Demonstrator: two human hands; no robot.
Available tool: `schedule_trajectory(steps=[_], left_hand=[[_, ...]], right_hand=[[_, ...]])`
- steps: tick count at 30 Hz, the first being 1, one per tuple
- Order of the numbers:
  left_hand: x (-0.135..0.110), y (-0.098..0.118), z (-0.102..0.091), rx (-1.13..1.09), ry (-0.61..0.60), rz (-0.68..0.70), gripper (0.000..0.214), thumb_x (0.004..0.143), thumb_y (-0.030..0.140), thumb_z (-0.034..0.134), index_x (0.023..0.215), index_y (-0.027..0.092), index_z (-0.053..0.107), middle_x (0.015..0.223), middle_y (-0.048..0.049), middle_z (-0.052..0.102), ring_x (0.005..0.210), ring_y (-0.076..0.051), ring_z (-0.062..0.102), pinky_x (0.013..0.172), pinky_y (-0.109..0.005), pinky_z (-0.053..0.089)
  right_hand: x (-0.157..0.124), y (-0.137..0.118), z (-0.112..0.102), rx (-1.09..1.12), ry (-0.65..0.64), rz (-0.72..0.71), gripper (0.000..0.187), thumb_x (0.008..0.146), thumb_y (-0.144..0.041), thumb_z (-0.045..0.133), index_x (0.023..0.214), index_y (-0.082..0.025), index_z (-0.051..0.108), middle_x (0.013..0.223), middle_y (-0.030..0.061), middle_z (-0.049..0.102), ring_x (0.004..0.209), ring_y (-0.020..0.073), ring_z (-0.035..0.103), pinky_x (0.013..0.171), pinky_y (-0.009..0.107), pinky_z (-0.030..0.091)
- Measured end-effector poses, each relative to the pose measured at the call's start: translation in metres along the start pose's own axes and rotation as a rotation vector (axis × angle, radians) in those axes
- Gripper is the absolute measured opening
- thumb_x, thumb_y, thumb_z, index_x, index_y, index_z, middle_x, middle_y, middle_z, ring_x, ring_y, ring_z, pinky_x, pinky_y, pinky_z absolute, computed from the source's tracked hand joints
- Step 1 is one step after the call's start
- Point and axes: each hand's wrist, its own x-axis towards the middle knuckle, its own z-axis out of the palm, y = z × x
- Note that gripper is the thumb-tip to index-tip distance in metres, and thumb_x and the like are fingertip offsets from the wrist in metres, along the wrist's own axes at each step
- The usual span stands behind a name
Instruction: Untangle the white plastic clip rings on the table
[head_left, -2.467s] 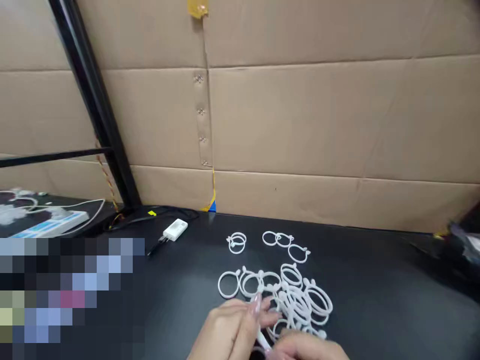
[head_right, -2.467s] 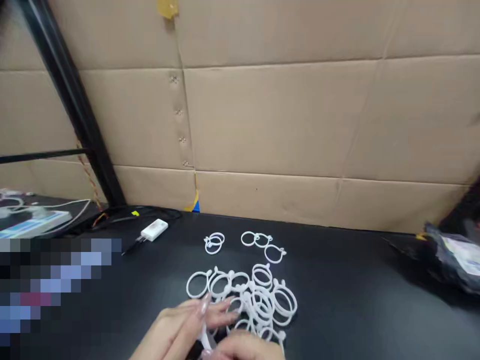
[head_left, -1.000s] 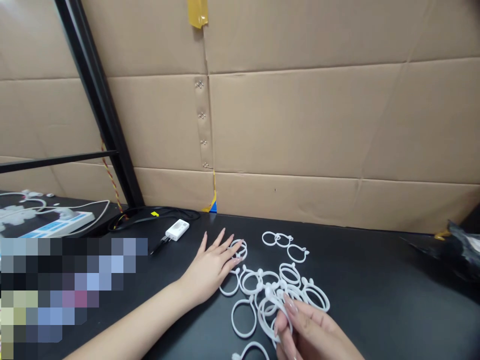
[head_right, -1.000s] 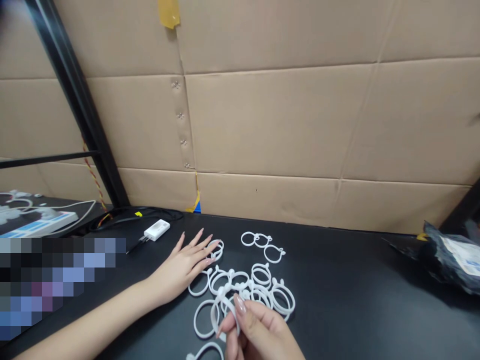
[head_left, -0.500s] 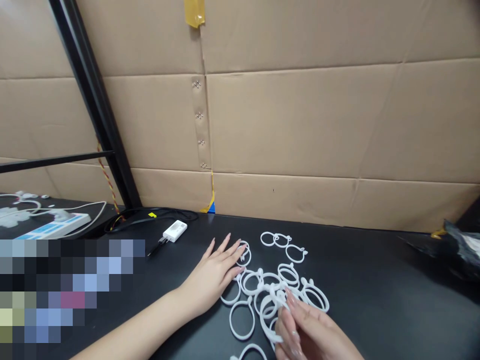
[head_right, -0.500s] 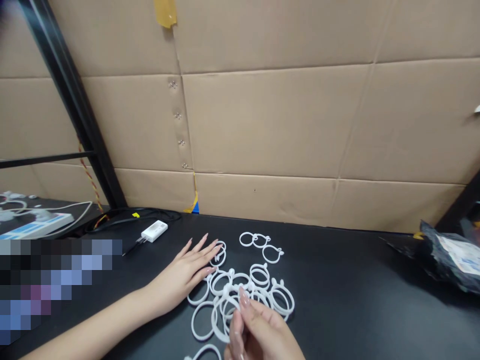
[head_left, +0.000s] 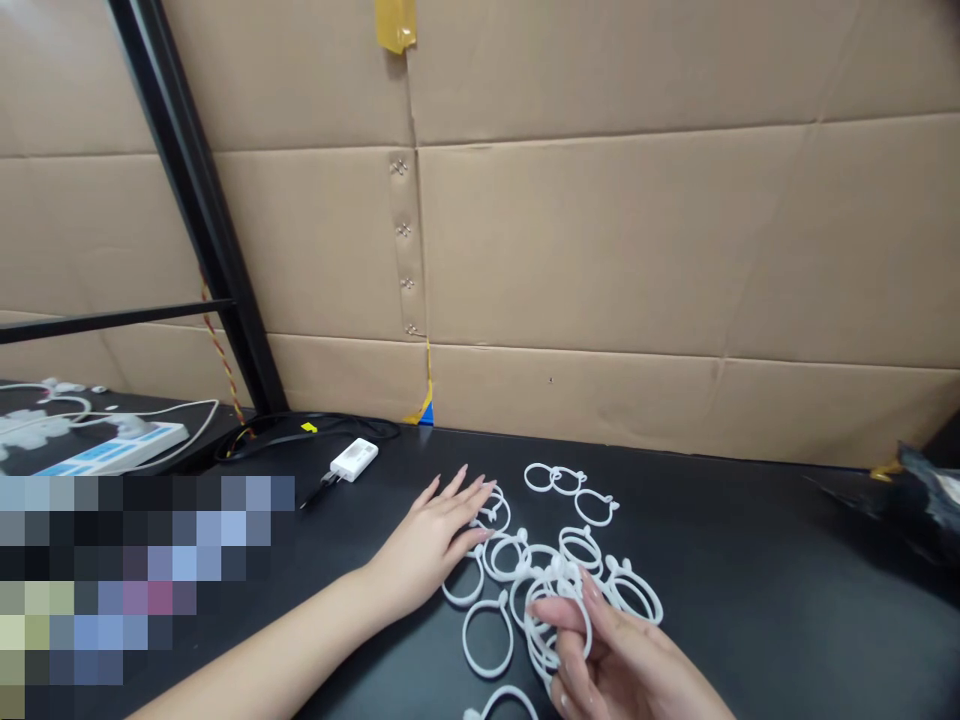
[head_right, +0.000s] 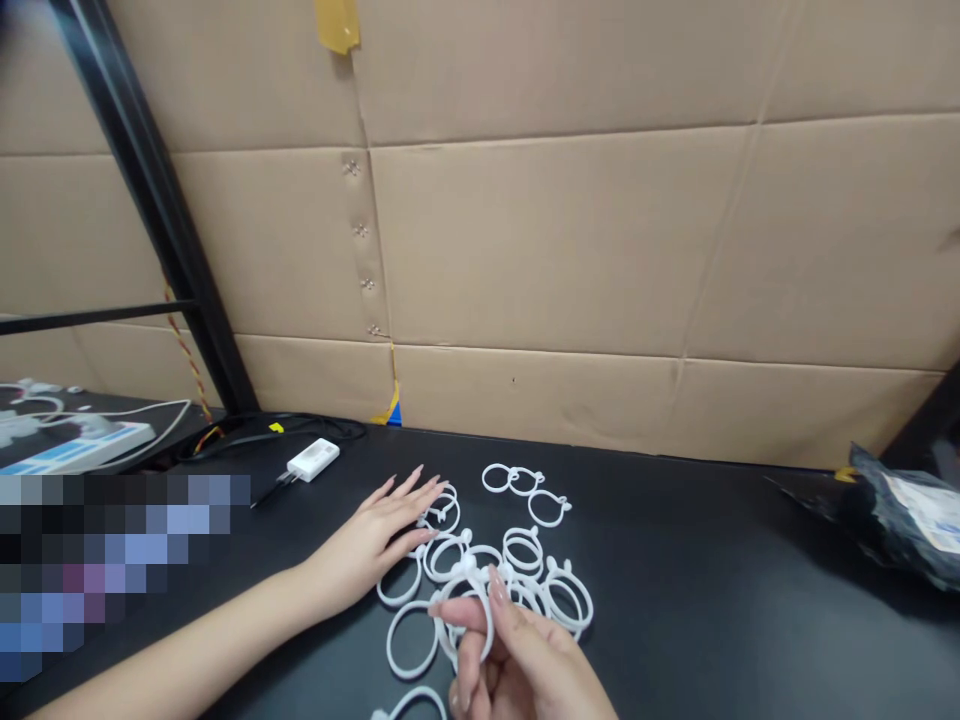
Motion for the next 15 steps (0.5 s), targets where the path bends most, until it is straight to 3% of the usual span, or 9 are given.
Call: schedule_trajectory(steps=[5, 10, 15], left_hand=[[0.0006, 0.0, 0.0003, -0.026, -0.014, 0.017, 0.041, 0.094, 0.038, 0.041, 0.134, 0.033, 0.039, 0.138, 0.0018, 0.045, 0.135, -0.021, 0.027, 0.108, -0.048, 0.024], [-0.0002, 0.0029, -0.0013, -0.03, 0.001, 0.015, 0.04, 0.093, 0.037, 0.044, 0.132, 0.032, 0.043, 0.136, 0.0005, 0.048, 0.134, -0.022, 0.029, 0.108, -0.048, 0.024], [-0.0013, 0.0048, -0.002, -0.029, 0.032, 0.013, 0.035, 0.092, 0.036, 0.045, 0.126, 0.029, 0.051, 0.134, -0.001, 0.051, 0.133, -0.022, 0.032, 0.107, -0.047, 0.026]], right_hand=[[0.0005, -0.0005, -0.0016, -0.01, 0.005, 0.009, 0.032, 0.072, -0.039, 0.073, 0.08, -0.009, 0.074, 0.039, -0.0026, 0.054, 0.033, 0.0028, 0.042, 0.044, 0.015, 0.039], [0.0007, 0.0013, -0.0046, 0.003, 0.113, 0.018, 0.039, 0.063, -0.043, 0.078, 0.081, -0.009, 0.075, 0.053, 0.0046, 0.066, 0.042, 0.008, 0.055, 0.047, 0.018, 0.043], [0.0002, 0.0009, -0.0035, 0.006, 0.109, 0.036, 0.039, 0.063, -0.045, 0.078, 0.078, -0.009, 0.075, 0.052, 0.0056, 0.066, 0.044, 0.0099, 0.057, 0.048, 0.02, 0.044]])
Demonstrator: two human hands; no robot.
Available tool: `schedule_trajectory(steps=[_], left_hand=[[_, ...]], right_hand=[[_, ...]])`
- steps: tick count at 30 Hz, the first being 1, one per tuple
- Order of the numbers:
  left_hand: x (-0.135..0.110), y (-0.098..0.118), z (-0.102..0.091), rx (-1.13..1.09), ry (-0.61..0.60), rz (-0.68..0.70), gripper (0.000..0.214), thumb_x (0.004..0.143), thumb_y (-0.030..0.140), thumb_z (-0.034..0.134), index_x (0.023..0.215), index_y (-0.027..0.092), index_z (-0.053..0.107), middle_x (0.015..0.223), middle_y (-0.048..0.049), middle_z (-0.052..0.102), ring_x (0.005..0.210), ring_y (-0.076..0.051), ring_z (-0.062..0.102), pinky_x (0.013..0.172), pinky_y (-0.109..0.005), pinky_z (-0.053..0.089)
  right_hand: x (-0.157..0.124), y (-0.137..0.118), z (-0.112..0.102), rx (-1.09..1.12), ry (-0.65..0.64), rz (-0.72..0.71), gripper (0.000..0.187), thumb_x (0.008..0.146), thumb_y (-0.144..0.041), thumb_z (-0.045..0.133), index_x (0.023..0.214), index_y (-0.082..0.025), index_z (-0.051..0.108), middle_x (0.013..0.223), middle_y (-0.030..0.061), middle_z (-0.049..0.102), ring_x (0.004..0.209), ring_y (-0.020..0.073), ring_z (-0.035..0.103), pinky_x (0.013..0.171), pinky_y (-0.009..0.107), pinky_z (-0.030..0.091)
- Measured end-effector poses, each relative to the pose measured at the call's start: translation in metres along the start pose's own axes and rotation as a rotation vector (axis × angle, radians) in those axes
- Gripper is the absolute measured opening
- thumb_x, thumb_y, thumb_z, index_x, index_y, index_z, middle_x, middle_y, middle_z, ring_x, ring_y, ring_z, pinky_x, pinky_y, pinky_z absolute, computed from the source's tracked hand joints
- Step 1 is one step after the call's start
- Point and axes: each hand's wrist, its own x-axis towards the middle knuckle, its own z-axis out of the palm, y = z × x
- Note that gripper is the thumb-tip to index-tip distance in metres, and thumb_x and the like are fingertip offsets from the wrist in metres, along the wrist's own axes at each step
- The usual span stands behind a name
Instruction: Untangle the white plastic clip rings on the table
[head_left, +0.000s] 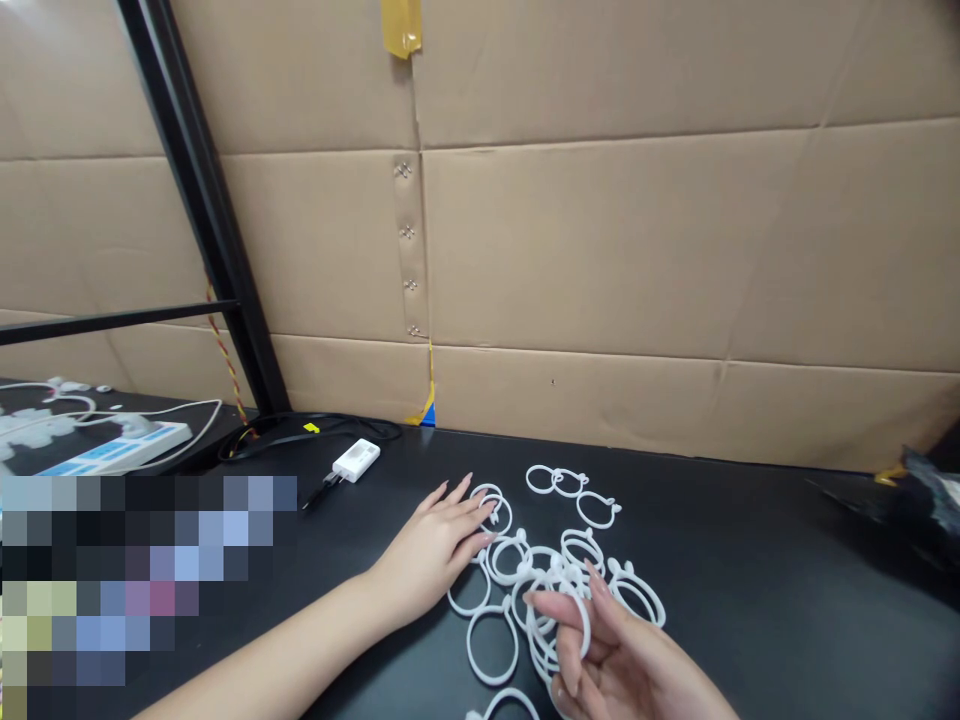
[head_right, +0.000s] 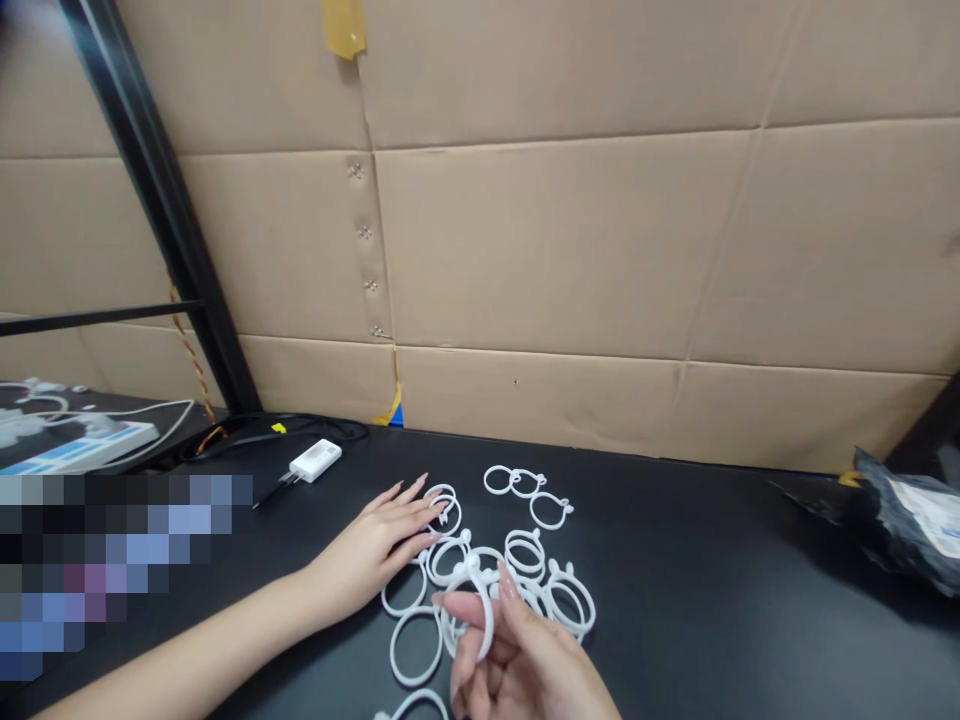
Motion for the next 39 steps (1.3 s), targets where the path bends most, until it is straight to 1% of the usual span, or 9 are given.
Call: schedule_trajectory(steps=[7, 11, 13, 16, 20, 23, 31, 36, 39], left_hand=[[0.0, -0.001, 0.002, -0.026, 0.071, -0.022, 0.026, 0.089, 0.033, 0.052, 0.112, 0.025, 0.063, 0.13, -0.0033, 0.056, 0.129, -0.023, 0.039, 0.105, -0.045, 0.031], [0.001, -0.002, 0.004, -0.075, 0.091, -0.033, 0.028, 0.088, 0.028, 0.053, 0.115, 0.025, 0.061, 0.127, -0.0026, 0.058, 0.127, -0.022, 0.042, 0.104, -0.043, 0.035], [0.002, -0.001, 0.003, -0.107, 0.096, -0.044, 0.029, 0.087, 0.027, 0.055, 0.115, 0.025, 0.062, 0.123, -0.002, 0.061, 0.126, -0.022, 0.044, 0.103, -0.043, 0.037], [0.003, 0.001, 0.003, -0.159, 0.112, -0.082, 0.026, 0.086, 0.027, 0.056, 0.11, 0.025, 0.065, 0.117, -0.001, 0.066, 0.123, -0.023, 0.047, 0.103, -0.042, 0.038], [0.003, 0.003, 0.003, -0.24, 0.149, -0.151, 0.022, 0.085, 0.026, 0.057, 0.104, 0.023, 0.069, 0.111, -0.0008, 0.069, 0.118, -0.022, 0.053, 0.101, -0.039, 0.041], [0.003, 0.004, 0.001, -0.305, 0.201, -0.211, 0.022, 0.083, 0.024, 0.058, 0.101, 0.023, 0.07, 0.108, -0.0018, 0.07, 0.113, -0.022, 0.058, 0.099, -0.039, 0.043], [0.002, 0.009, -0.006, -0.543, 0.364, -0.355, 0.021, 0.083, 0.027, 0.056, 0.098, 0.023, 0.071, 0.106, -0.0014, 0.071, 0.103, -0.021, 0.063, 0.096, -0.037, 0.045], [0.001, 0.01, -0.003, -0.755, 0.41, -0.409, 0.024, 0.08, 0.027, 0.06, 0.1, 0.02, 0.069, 0.107, -0.0042, 0.07, 0.102, -0.021, 0.064, 0.093, -0.034, 0.047], [0.003, 0.01, -0.005, -0.881, 0.421, -0.441, 0.023, 0.078, 0.026, 0.063, 0.098, 0.018, 0.069, 0.104, -0.0057, 0.072, 0.099, -0.021, 0.065, 0.092, -0.033, 0.048]], right_hand=[[-0.001, -0.003, 0.005, -0.017, 0.016, 0.015, 0.039, 0.061, -0.045, 0.078, 0.074, -0.008, 0.072, 0.047, 0.0028, 0.062, 0.041, 0.0089, 0.055, 0.049, 0.02, 0.042], [-0.003, -0.004, 0.006, -0.024, 0.012, 0.021, 0.037, 0.062, -0.045, 0.077, 0.072, -0.01, 0.072, 0.049, 0.0025, 0.063, 0.043, 0.0091, 0.055, 0.05, 0.02, 0.042], [-0.004, -0.004, 0.006, -0.014, -0.006, 0.015, 0.036, 0.066, -0.045, 0.075, 0.074, -0.01, 0.072, 0.05, 0.0026, 0.064, 0.043, 0.0076, 0.054, 0.051, 0.019, 0.042], [-0.004, -0.004, 0.006, -0.022, -0.059, 0.001, 0.036, 0.072, -0.046, 0.071, 0.077, -0.01, 0.072, 0.05, 0.0018, 0.063, 0.037, 0.0038, 0.046, 0.052, 0.018, 0.041], [0.0, -0.001, 0.002, -0.039, -0.124, -0.066, 0.039, 0.072, -0.049, 0.069, 0.066, -0.01, 0.07, 0.037, -0.0051, 0.048, 0.033, 0.0023, 0.034, 0.046, 0.017, 0.036], [0.003, 0.0, -0.002, -0.022, -0.113, -0.068, 0.043, 0.073, -0.051, 0.067, 0.052, -0.013, 0.064, 0.033, -0.0088, 0.036, 0.033, 0.0019, 0.028, 0.047, 0.016, 0.035], [0.004, -0.003, -0.008, 0.07, -0.138, -0.09, 0.049, 0.08, -0.048, 0.061, 0.044, -0.015, 0.056, 0.033, -0.0114, 0.022, 0.034, 0.0038, 0.013, 0.044, 0.018, 0.031], [0.005, -0.002, -0.007, 0.115, -0.201, -0.084, 0.049, 0.084, -0.043, 0.057, 0.043, -0.015, 0.057, 0.034, -0.0107, 0.021, 0.034, 0.0049, 0.014, 0.043, 0.019, 0.03], [0.005, -0.003, -0.005, 0.11, -0.204, -0.11, 0.047, 0.081, -0.042, 0.062, 0.042, -0.015, 0.055, 0.034, -0.0103, 0.022, 0.035, 0.0053, 0.019, 0.044, 0.019, 0.03]])
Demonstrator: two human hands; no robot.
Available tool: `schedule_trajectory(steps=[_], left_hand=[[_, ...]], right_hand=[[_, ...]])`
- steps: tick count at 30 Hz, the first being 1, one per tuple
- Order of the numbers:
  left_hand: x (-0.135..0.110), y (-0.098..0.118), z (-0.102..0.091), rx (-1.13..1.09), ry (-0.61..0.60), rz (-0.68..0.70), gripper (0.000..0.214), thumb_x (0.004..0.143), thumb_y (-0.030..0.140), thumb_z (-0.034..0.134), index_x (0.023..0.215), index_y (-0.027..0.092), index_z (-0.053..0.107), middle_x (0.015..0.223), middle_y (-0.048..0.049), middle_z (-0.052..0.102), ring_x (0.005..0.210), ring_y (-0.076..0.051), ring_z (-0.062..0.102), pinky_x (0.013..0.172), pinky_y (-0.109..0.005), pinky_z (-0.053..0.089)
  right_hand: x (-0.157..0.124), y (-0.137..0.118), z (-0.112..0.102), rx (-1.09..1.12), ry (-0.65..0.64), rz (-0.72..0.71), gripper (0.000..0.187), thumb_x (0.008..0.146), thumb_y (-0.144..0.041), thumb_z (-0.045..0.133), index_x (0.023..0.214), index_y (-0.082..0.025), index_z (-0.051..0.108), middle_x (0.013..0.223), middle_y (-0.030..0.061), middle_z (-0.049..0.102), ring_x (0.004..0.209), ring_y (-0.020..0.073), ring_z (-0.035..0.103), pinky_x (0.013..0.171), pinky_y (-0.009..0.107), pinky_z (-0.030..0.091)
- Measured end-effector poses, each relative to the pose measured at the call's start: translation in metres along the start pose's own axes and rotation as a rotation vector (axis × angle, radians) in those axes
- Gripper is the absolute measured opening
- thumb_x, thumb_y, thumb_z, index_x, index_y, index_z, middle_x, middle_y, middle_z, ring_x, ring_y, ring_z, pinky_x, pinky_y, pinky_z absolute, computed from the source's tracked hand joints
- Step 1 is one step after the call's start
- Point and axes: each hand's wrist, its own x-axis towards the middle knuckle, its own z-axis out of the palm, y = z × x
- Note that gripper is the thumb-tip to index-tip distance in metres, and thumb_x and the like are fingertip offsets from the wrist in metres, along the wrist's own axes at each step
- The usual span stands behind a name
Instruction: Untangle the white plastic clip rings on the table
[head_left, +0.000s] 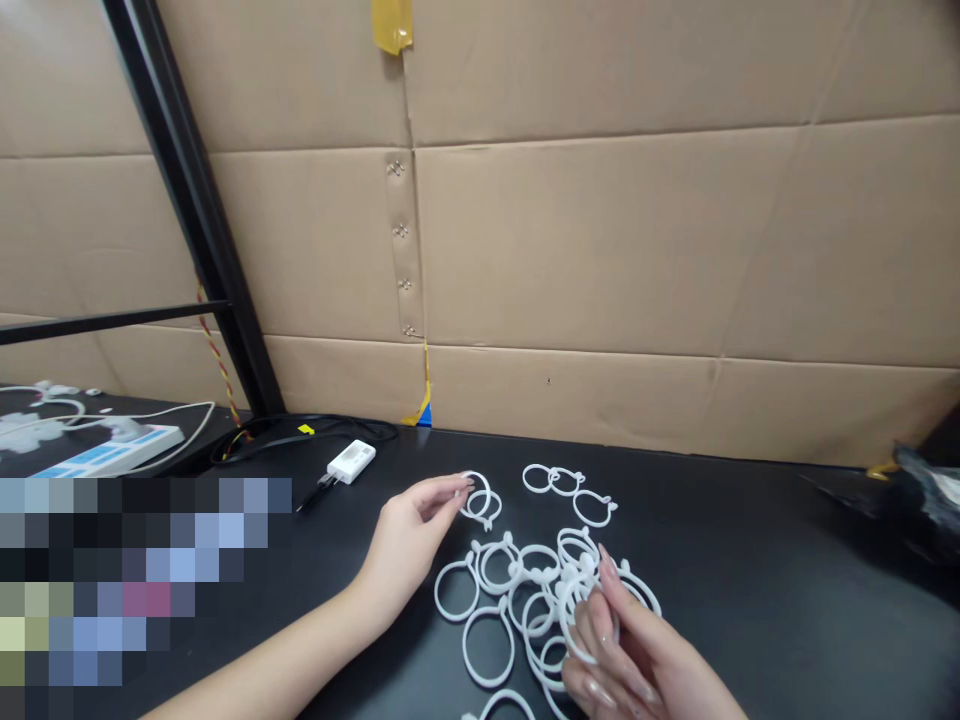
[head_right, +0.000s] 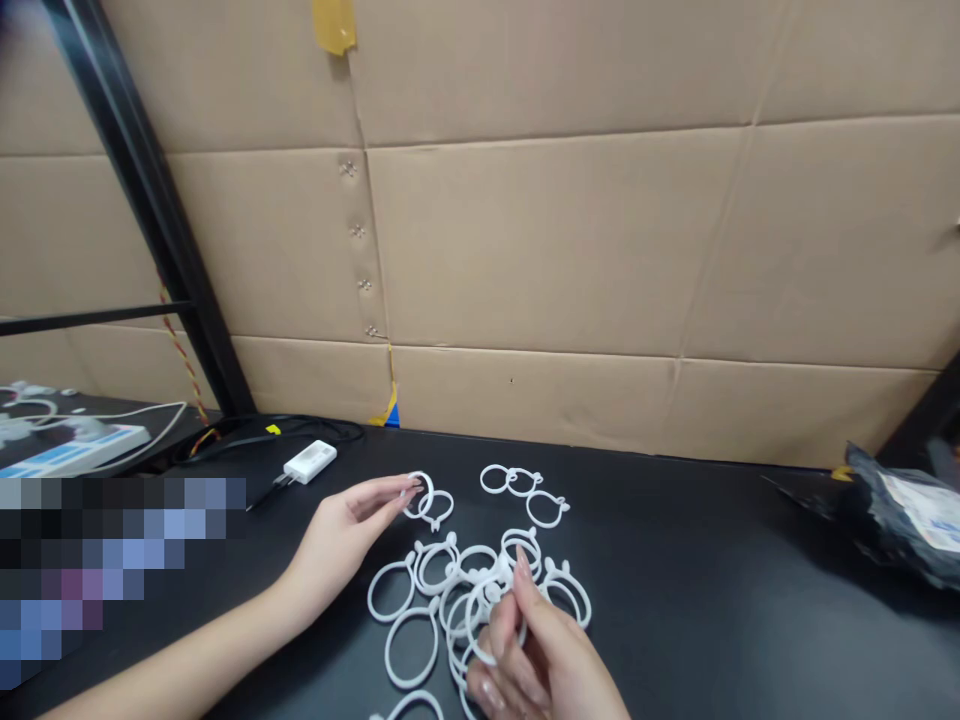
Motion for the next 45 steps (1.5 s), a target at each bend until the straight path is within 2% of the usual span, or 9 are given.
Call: schedule_trajectory(steps=[7, 13, 16, 20, 24, 27, 35, 40, 45], left_hand=[[-0.003, 0.012, 0.004, -0.259, -0.053, -0.109, 0.019, 0.07, 0.025, 0.073, 0.082, 0.013, 0.064, 0.082, -0.0069, 0.075, 0.076, -0.019, 0.07, 0.073, -0.03, 0.053], [-0.015, 0.027, 0.01, -0.465, -0.168, -0.226, 0.037, 0.072, 0.018, 0.074, 0.105, 0.013, 0.06, 0.083, -0.0069, 0.074, 0.075, -0.016, 0.069, 0.073, -0.026, 0.053], [-0.021, 0.036, 0.01, -0.575, -0.283, -0.355, 0.031, 0.076, 0.016, 0.071, 0.106, 0.01, 0.063, 0.095, -0.0107, 0.071, 0.08, -0.016, 0.068, 0.073, -0.026, 0.053], [-0.029, 0.044, 0.011, -0.754, -0.429, -0.532, 0.024, 0.079, 0.009, 0.067, 0.103, 0.007, 0.066, 0.09, -0.0091, 0.068, 0.075, -0.011, 0.066, 0.071, -0.02, 0.054], [-0.037, 0.047, 0.013, -1.053, -0.497, -0.679, 0.019, 0.08, 0.0, 0.062, 0.099, 0.002, 0.067, 0.081, -0.0077, 0.067, 0.069, -0.009, 0.067, 0.07, -0.019, 0.054], [-0.039, 0.048, 0.013, -1.114, -0.53, -0.712, 0.018, 0.082, -0.001, 0.059, 0.098, 0.0, 0.066, 0.079, -0.0089, 0.067, 0.069, -0.011, 0.068, 0.068, -0.02, 0.055], [-0.044, 0.048, 0.013, -1.009, -0.635, -0.692, 0.015, 0.082, 0.003, 0.061, 0.095, -0.001, 0.067, 0.075, -0.0092, 0.066, 0.061, -0.009, 0.066, 0.06, -0.018, 0.054], [-0.045, 0.05, 0.017, -0.932, -0.628, -0.655, 0.012, 0.081, 0.009, 0.064, 0.09, 0.003, 0.069, 0.075, -0.0079, 0.067, 0.062, -0.008, 0.065, 0.06, -0.017, 0.052], [-0.042, 0.049, 0.016, -0.51, -0.481, -0.338, 0.019, 0.077, 0.016, 0.069, 0.096, 0.014, 0.072, 0.085, -0.0086, 0.072, 0.075, -0.017, 0.069, 0.073, -0.026, 0.053]], right_hand=[[0.001, -0.001, 0.0, 0.013, 0.089, -0.02, 0.041, 0.074, -0.041, 0.069, 0.045, -0.015, 0.057, 0.035, -0.0091, 0.03, 0.036, 0.0047, 0.023, 0.044, 0.018, 0.031], [-0.001, -0.01, 0.008, -0.115, 0.179, -0.044, 0.045, 0.076, -0.045, 0.065, 0.044, -0.016, 0.054, 0.036, -0.0078, 0.034, 0.038, 0.0049, 0.024, 0.046, 0.018, 0.033], [-0.002, -0.022, 0.008, -0.468, 0.259, -0.136, 0.041, 0.078, -0.051, 0.059, 0.056, -0.017, 0.059, 0.041, -0.0068, 0.039, 0.041, 0.0064, 0.028, 0.047, 0.018, 0.033], [-0.002, -0.037, 0.0, -1.219, 0.354, -0.297, 0.037, 0.084, -0.052, 0.05, 0.07, -0.019, 0.06, 0.056, -0.0044, 0.043, 0.047, 0.0094, 0.036, 0.044, 0.021, 0.03], [-0.002, -0.04, -0.009, -1.777, 0.192, -0.513, 0.023, 0.091, -0.036, 0.044, 0.077, -0.023, 0.058, 0.076, -0.0003, 0.052, 0.071, 0.016, 0.052, 0.066, 0.028, 0.042], [-0.003, -0.037, -0.014, -1.992, 0.111, -0.533, 0.019, 0.092, -0.032, 0.042, 0.085, -0.026, 0.058, 0.083, 0.0011, 0.056, 0.078, 0.0195, 0.055, 0.072, 0.034, 0.044], [-0.008, -0.036, -0.006, -1.763, 0.15, -0.678, 0.013, 0.092, -0.03, 0.044, 0.091, -0.027, 0.057, 0.084, 0.0003, 0.058, 0.079, 0.0163, 0.057, 0.069, 0.026, 0.047], [-0.012, -0.035, 0.006, -1.594, 0.214, -0.607, 0.015, 0.089, -0.034, 0.049, 0.086, -0.026, 0.061, 0.08, 0.0006, 0.06, 0.073, 0.0158, 0.058, 0.064, 0.022, 0.047], [-0.012, -0.029, 0.01, -1.293, 0.317, -0.421, 0.025, 0.084, -0.047, 0.052, 0.083, -0.025, 0.063, 0.066, -0.0013, 0.055, 0.051, 0.0108, 0.047, 0.045, 0.019, 0.04]])
